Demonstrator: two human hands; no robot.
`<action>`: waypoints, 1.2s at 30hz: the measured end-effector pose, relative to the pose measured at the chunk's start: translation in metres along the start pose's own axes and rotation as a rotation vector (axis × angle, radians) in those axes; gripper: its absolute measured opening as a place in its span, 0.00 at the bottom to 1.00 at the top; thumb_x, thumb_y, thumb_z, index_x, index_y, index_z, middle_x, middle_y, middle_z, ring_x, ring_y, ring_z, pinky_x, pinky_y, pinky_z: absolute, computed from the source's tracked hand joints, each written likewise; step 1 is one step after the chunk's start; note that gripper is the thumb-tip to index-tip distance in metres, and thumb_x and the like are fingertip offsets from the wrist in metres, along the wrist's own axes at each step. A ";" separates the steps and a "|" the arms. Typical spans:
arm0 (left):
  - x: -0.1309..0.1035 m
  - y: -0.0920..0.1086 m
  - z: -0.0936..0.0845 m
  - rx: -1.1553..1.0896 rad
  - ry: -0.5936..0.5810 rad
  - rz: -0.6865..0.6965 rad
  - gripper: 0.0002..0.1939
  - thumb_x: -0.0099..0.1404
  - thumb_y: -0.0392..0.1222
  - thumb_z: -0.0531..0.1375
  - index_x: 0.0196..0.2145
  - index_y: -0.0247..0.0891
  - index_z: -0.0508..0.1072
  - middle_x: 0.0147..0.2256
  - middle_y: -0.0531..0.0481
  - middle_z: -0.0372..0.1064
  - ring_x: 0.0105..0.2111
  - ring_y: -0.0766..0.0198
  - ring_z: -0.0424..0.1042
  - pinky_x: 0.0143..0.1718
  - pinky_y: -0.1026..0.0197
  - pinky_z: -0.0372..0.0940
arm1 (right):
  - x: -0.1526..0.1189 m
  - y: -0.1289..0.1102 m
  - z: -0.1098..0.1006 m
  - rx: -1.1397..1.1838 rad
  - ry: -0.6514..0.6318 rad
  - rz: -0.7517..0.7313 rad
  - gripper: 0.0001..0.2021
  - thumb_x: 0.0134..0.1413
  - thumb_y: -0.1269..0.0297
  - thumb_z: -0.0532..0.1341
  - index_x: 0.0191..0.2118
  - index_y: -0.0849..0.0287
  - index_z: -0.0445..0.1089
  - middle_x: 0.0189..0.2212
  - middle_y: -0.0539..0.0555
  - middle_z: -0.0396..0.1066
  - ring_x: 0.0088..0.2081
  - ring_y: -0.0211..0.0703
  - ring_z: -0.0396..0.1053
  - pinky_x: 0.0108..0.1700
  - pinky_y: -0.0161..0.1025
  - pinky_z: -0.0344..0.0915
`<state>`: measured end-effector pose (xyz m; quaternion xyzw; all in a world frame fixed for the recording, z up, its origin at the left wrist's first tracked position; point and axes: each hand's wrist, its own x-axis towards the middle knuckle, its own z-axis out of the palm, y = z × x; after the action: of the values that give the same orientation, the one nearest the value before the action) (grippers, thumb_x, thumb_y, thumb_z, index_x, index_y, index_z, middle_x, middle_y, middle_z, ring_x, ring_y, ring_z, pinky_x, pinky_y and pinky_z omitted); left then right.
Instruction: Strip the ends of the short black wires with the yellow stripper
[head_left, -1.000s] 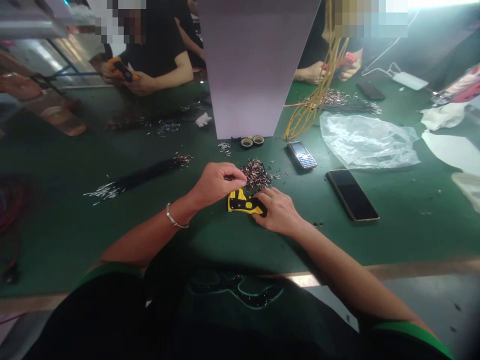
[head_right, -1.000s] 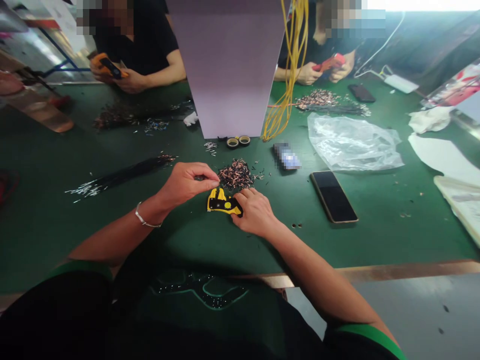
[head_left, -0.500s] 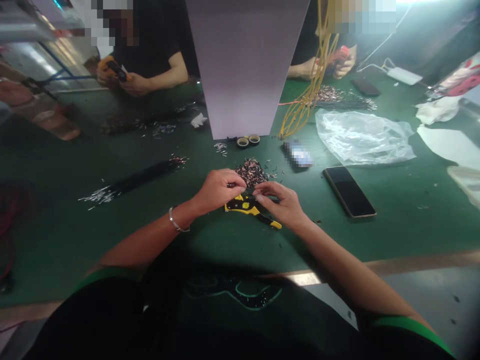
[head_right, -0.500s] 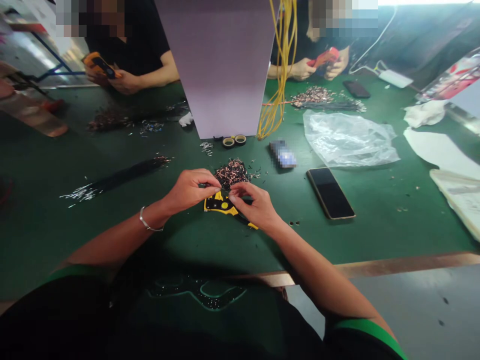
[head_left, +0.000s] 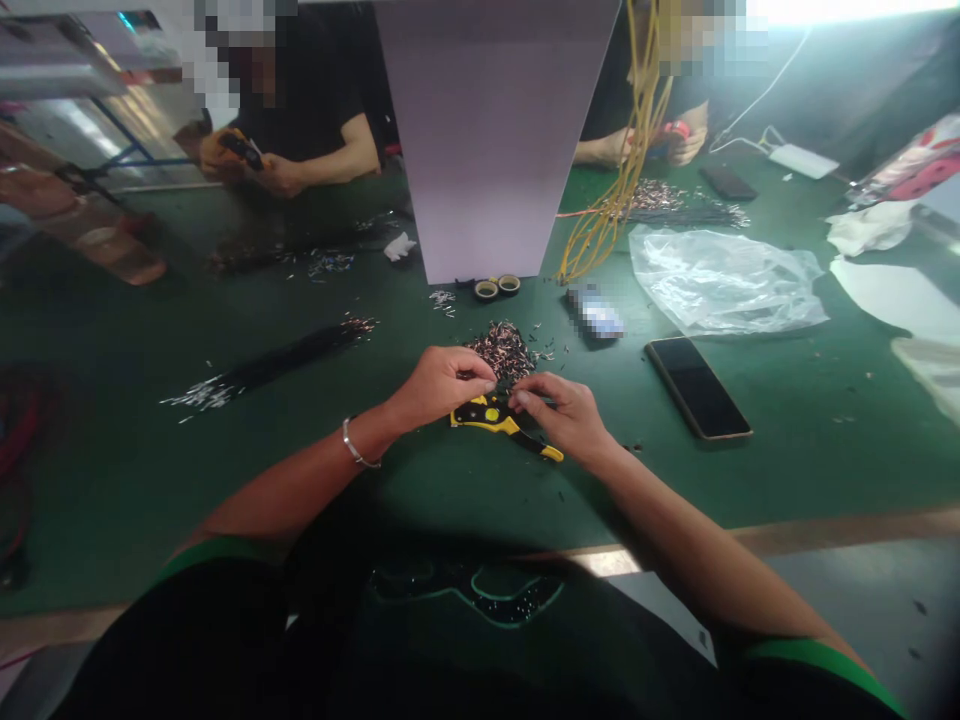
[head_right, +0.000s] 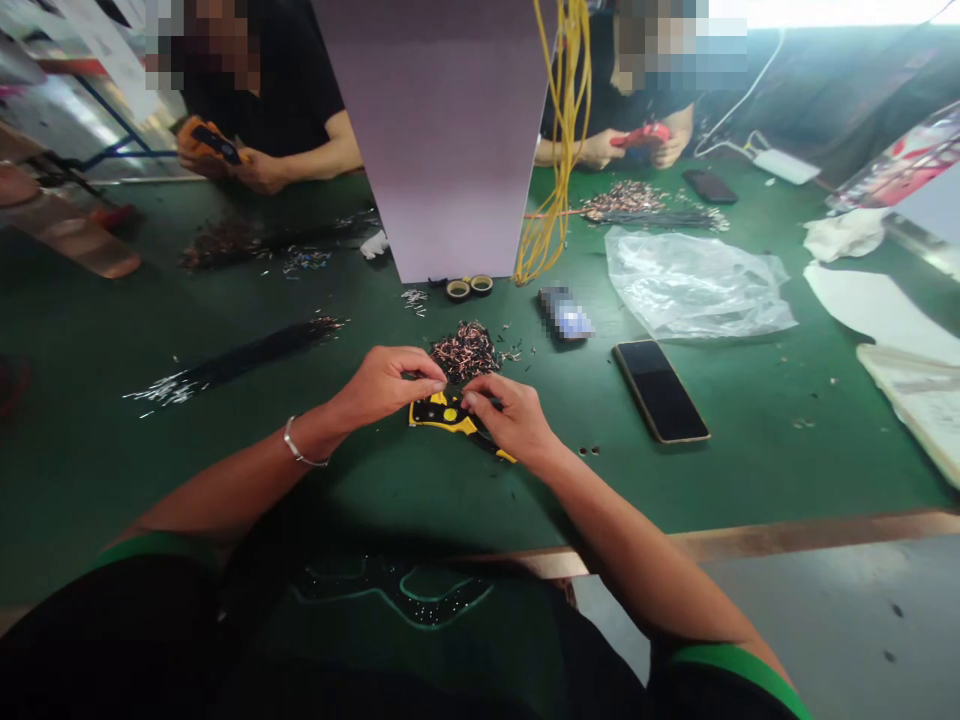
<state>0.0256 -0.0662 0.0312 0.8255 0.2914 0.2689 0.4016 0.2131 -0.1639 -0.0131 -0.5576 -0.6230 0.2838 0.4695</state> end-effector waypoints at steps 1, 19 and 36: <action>0.000 -0.001 0.000 -0.004 -0.009 -0.011 0.05 0.57 0.37 0.63 0.26 0.38 0.79 0.29 0.49 0.78 0.29 0.65 0.74 0.33 0.63 0.67 | 0.000 0.000 0.000 0.008 0.003 0.010 0.07 0.57 0.62 0.59 0.32 0.55 0.74 0.27 0.50 0.78 0.31 0.42 0.75 0.37 0.41 0.71; 0.004 -0.016 0.001 -0.359 0.025 -0.323 0.04 0.48 0.38 0.68 0.26 0.37 0.80 0.22 0.51 0.74 0.22 0.68 0.68 0.26 0.62 0.64 | 0.011 0.011 -0.005 0.304 0.167 0.178 0.20 0.58 0.47 0.61 0.23 0.57 0.69 0.17 0.49 0.70 0.20 0.38 0.66 0.25 0.38 0.66; 0.012 -0.013 -0.019 -0.501 0.293 -0.278 0.06 0.46 0.38 0.69 0.24 0.36 0.79 0.21 0.52 0.72 0.22 0.70 0.66 0.24 0.63 0.64 | 0.000 0.010 0.013 -0.710 -0.306 -0.175 0.15 0.51 0.58 0.68 0.42 0.61 0.74 0.41 0.60 0.74 0.44 0.57 0.68 0.47 0.51 0.67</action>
<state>0.0173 -0.0419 0.0331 0.6057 0.3811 0.3908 0.5790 0.2058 -0.1598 -0.0264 -0.5811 -0.7905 0.0895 0.1717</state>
